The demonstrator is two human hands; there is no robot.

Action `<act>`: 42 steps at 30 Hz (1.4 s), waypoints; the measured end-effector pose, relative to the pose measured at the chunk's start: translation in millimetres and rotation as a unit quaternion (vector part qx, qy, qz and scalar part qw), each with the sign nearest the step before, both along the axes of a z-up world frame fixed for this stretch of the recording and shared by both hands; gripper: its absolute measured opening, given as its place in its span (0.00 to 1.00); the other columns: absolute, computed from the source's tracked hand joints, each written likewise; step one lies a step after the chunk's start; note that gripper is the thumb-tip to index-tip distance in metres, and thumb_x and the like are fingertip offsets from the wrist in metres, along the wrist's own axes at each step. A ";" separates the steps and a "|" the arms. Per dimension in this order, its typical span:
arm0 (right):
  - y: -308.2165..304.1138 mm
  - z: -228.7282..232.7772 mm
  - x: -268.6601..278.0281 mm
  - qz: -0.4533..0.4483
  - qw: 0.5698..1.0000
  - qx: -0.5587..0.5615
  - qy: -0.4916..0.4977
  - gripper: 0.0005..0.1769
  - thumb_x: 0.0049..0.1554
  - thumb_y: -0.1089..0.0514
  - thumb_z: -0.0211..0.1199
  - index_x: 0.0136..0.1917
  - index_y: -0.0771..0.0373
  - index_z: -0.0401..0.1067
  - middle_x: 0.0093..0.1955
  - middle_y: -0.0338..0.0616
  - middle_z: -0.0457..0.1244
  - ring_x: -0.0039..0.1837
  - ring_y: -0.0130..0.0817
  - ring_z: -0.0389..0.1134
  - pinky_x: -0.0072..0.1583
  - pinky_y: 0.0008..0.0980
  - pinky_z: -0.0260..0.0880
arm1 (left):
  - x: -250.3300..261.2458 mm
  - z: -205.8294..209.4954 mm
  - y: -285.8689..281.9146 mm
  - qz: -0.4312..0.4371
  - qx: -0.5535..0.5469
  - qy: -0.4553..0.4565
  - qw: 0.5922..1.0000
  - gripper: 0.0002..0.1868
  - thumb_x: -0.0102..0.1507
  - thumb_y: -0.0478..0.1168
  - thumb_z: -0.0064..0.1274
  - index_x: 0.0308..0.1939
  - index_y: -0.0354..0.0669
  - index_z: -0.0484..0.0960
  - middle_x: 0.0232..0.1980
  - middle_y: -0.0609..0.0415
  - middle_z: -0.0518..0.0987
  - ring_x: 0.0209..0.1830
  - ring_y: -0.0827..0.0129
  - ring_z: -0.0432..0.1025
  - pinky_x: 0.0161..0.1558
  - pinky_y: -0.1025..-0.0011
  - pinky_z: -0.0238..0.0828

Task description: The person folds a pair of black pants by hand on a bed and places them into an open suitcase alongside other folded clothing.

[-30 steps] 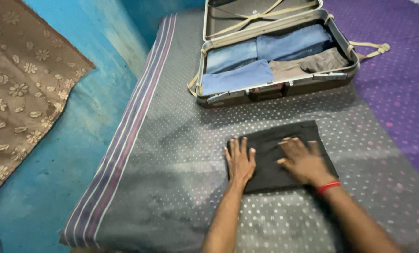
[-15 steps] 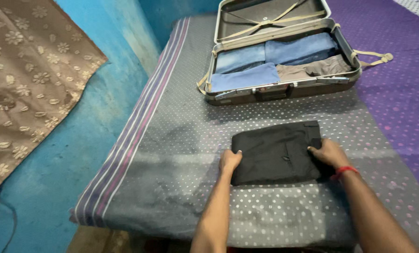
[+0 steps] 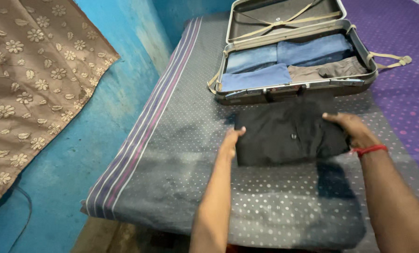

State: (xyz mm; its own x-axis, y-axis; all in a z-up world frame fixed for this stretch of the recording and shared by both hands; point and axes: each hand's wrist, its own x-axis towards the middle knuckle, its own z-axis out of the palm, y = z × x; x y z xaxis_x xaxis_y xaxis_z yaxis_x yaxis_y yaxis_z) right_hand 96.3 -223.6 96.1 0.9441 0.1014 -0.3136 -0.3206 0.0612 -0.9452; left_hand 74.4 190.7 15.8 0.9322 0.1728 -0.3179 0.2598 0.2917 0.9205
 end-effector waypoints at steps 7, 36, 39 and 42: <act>-23.1 7.2 -11.5 0.032 0.963 0.019 -0.268 0.18 0.67 0.58 0.58 0.68 0.67 0.72 0.66 0.46 0.66 0.63 0.34 0.66 0.66 0.36 0.64 | -6.6 5.5 21.2 -0.029 0.010 -0.273 0.961 0.19 0.67 0.26 0.45 0.62 0.36 0.77 0.62 0.44 0.77 0.58 0.57 0.71 0.61 0.55 0.67; 130.6 -71.5 -82.3 0.220 0.663 -0.660 -0.277 0.38 0.65 0.32 0.36 0.82 0.51 0.48 0.85 0.42 0.40 0.85 0.41 0.39 0.77 0.61 0.41 | -64.0 -45.2 -119.1 -0.152 0.688 -0.206 0.680 0.34 0.69 0.57 0.39 0.78 0.52 0.63 0.83 0.49 0.52 0.83 0.49 0.45 0.77 0.47 0.40; 107.2 -83.9 -87.9 0.239 0.648 -0.694 -0.201 0.51 0.61 0.20 0.30 0.84 0.53 0.38 0.87 0.40 0.32 0.86 0.38 0.30 0.79 0.56 0.32 | -88.4 -35.3 -119.7 -0.204 0.690 -0.126 0.683 0.39 0.67 0.67 0.32 0.80 0.61 0.55 0.86 0.54 0.43 0.85 0.51 0.34 0.78 0.43 0.24; 72.6 -94.4 -73.4 0.224 0.650 -0.707 -0.169 0.55 0.60 0.17 0.27 0.84 0.56 0.34 0.87 0.42 0.29 0.86 0.38 0.29 0.79 0.55 0.31 | -96.0 -0.2 -98.3 -0.242 0.696 -0.041 0.675 0.44 0.64 0.75 0.30 0.81 0.67 0.49 0.86 0.58 0.38 0.85 0.48 0.29 0.78 0.40 0.18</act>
